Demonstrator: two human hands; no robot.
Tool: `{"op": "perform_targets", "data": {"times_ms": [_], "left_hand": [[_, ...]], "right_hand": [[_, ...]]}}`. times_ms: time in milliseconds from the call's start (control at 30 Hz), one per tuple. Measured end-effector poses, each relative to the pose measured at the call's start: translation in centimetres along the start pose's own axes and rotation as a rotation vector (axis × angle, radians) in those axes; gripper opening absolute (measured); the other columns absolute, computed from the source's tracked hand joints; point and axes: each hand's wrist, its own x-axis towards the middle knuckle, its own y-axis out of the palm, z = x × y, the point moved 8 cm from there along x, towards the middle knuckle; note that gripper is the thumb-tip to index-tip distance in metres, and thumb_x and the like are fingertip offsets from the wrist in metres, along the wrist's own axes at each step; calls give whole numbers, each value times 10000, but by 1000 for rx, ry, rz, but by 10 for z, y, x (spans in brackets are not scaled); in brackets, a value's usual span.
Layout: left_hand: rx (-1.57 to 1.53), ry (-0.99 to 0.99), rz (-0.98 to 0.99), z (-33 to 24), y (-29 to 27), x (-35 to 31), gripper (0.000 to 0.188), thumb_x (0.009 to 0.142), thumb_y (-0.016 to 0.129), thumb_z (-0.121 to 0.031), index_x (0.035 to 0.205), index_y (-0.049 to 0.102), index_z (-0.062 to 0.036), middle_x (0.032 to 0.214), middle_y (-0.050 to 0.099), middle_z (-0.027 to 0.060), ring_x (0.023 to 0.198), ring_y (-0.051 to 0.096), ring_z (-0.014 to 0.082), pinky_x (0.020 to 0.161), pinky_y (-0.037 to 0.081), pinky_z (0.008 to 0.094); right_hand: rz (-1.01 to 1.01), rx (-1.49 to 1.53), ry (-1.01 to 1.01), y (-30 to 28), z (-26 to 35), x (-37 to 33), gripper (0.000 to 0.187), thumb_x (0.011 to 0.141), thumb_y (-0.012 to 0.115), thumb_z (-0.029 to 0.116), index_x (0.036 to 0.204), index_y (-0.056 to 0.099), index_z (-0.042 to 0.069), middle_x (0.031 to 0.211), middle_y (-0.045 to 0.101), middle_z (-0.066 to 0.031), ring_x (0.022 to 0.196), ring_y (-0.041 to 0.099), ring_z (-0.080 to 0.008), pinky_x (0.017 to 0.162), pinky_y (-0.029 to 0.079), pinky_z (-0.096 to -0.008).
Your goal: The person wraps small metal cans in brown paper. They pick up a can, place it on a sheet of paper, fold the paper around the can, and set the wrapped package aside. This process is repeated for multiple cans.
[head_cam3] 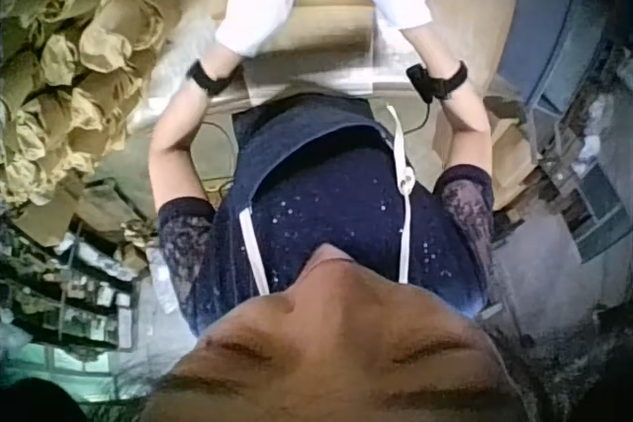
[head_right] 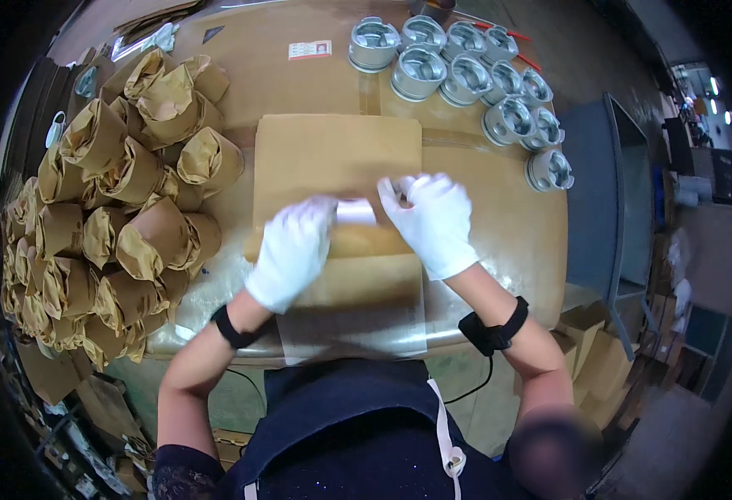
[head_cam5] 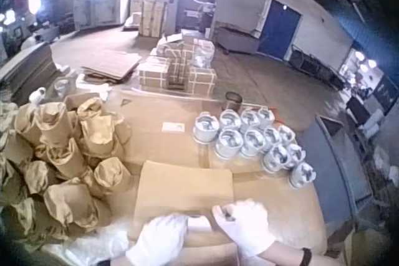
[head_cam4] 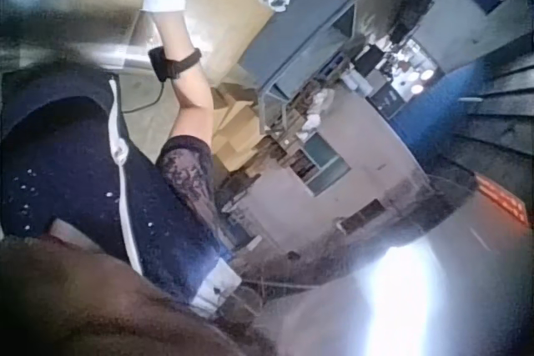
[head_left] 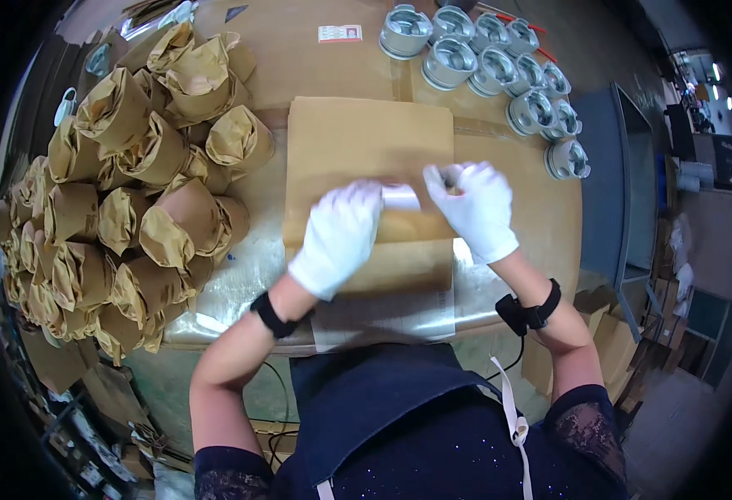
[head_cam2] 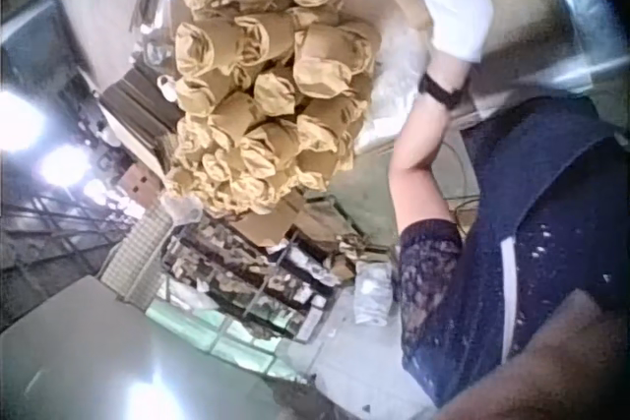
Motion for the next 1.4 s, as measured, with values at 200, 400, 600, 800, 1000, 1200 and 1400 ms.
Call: {"op": "perform_targets", "data": {"times_ms": [200, 400, 600, 800, 1000, 1200, 1400], "left_hand": [[264, -2, 99, 55, 7, 91, 338, 883, 730, -281, 1126, 634, -67, 983, 718, 164, 1003, 713, 331, 879, 570, 454], [209, 307, 232, 13, 25, 69, 602, 756, 817, -471, 1125, 645, -27, 989, 712, 192, 1013, 699, 339, 919, 549, 435], [73, 35, 507, 91, 58, 124, 563, 773, 763, -545, 1022, 718, -42, 903, 749, 213, 852, 736, 396, 811, 585, 476], [236, 71, 115, 94, 65, 60, 652, 838, 780, -357, 1356, 627, 10, 1342, 646, 234, 1241, 613, 395, 1051, 509, 475], [456, 257, -53, 71, 44, 87, 575, 880, 755, -130, 1413, 585, 0, 1365, 647, 172, 1219, 612, 406, 1084, 509, 442], [-1091, -1040, -306, 175, 112, -5, 508, 948, 724, -278, 1345, 633, 25, 1090, 755, 116, 932, 700, 138, 793, 564, 293], [-760, -992, -109, 105, 99, 68, 409, 952, 745, -339, 1145, 743, 23, 717, 583, -73, 640, 453, 72, 589, 416, 304]], "right_hand": [[-163, -99, -595, 12, 72, 33, 613, 726, 837, 505, 1174, 667, 123, 874, 692, -84, 865, 691, -298, 877, 494, -441], [632, 302, -391, 55, 31, 34, 807, 612, 870, 533, 1250, 657, 87, 1026, 724, -161, 968, 705, -378, 952, 532, -442], [-59, 140, -524, 19, 14, 64, 896, 621, 866, 596, 1332, 614, 115, 1157, 680, -134, 1121, 647, -357, 1036, 474, -539], [-437, 408, -423, 49, 8, 60, 944, 622, 914, 478, 1399, 541, 90, 1278, 574, -154, 1229, 561, -386, 1050, 470, -511], [-430, 453, -356, 54, -6, 48, 1036, 560, 963, 384, 1455, 512, 124, 1349, 538, -157, 1266, 552, -393, 1045, 476, -520], [-420, 494, -404, 55, 5, 43, 1073, 525, 972, 313, 1479, 502, 167, 1421, 514, -172, 1283, 548, -416, 1055, 490, -521], [10, 636, -355, 68, -58, 67, 852, 638, 926, 331, 1388, 556, 168, 1216, 688, -204, 1088, 684, -405, 887, 578, -498]]}}
